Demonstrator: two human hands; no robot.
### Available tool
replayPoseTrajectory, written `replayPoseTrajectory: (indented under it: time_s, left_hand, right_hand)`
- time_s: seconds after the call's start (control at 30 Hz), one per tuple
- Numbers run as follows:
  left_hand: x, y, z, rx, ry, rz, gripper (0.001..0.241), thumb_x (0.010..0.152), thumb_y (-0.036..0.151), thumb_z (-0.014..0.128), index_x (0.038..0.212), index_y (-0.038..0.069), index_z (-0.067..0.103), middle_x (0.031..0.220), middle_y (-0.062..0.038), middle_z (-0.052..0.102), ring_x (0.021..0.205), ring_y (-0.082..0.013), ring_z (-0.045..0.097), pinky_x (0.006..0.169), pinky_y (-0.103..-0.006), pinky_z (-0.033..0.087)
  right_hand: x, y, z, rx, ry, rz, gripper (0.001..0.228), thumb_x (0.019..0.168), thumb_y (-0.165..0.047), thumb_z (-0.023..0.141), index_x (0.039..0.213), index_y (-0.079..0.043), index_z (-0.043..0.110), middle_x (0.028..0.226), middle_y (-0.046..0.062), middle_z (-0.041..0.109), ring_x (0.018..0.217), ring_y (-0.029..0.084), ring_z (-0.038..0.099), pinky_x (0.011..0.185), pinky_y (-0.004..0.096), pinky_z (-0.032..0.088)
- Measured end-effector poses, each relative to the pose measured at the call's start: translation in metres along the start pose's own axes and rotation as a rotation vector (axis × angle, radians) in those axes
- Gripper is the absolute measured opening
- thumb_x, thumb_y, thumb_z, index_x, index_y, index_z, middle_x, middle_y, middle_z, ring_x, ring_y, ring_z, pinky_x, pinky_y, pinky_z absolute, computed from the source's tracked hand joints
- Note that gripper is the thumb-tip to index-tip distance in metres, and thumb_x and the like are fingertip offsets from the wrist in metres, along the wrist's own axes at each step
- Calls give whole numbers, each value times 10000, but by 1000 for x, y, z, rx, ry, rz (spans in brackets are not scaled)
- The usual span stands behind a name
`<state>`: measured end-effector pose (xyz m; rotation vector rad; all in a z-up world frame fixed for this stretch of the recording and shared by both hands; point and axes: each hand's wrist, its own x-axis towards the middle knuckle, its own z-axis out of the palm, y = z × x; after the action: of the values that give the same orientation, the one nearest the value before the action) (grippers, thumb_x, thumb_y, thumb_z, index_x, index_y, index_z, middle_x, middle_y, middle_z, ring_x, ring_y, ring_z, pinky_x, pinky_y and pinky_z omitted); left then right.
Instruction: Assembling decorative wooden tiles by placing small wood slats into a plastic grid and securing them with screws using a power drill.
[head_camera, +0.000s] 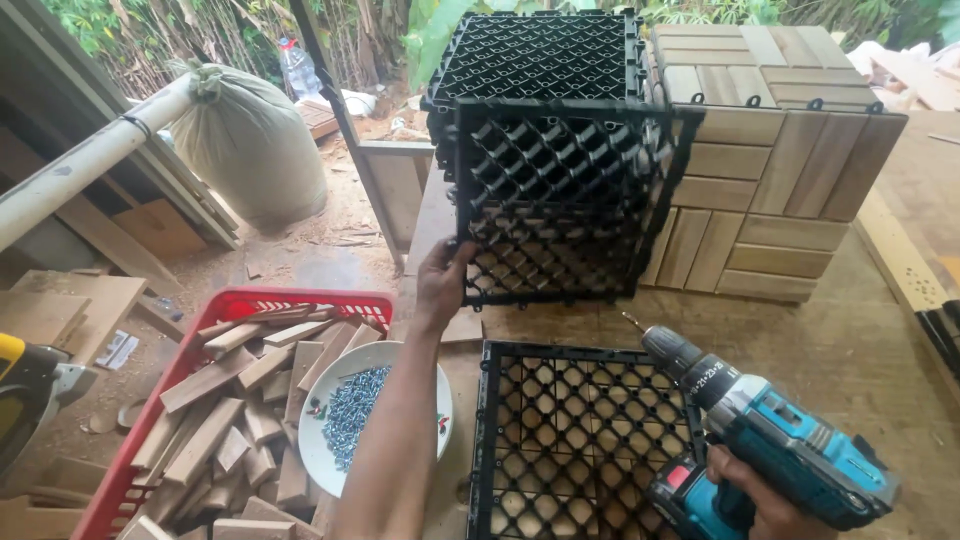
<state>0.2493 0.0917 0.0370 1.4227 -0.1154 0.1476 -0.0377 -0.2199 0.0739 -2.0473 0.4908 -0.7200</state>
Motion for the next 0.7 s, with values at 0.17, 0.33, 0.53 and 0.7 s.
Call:
replayPoseTrajectory:
  time_s: [0.17, 0.33, 0.53, 0.7]
  left_hand:
    - [-5, -30, 21, 289, 176, -237, 496, 890, 467, 676, 1213, 91, 698, 1128, -105, 755, 1058, -234, 686, 888, -353, 555]
    - [-13, -10, 30, 309, 240, -202, 606, 853, 448, 684, 1356, 118, 608, 1352, -116, 666, 1258, -268, 621, 1044, -431, 518]
    - [-53, 39, 11, 384, 307, -240, 698, 909, 386, 668, 1480, 47, 452, 1511, -173, 506, 1374, -302, 511, 1126, -458, 455]
    - [-147, 83, -51, 1048, 58, -514, 459, 941, 417, 667, 1325, 169, 629, 1345, -50, 644, 1312, -222, 541, 1140, -450, 409]
  right_hand:
    - [-1, 27, 6, 294, -142, 102, 240, 765, -92, 757, 561, -76, 632, 566, 19, 622, 575, 138, 611, 804, 237, 470]
    - [-14, 15, -1, 167, -12, 130, 266, 700, -148, 858, 568, -182, 630, 613, -84, 640, 663, 16, 602, 1115, 129, 337]
    - [-15, 23, 3, 102, 39, 43, 288, 671, -214, 793, 565, -240, 527, 736, -103, 549, 910, 69, 541, 1295, 296, 185]
    - [3, 33, -17, 460, -185, -1, 179, 881, 9, 694, 715, -15, 629, 740, 86, 669, 680, 171, 653, 827, 281, 580]
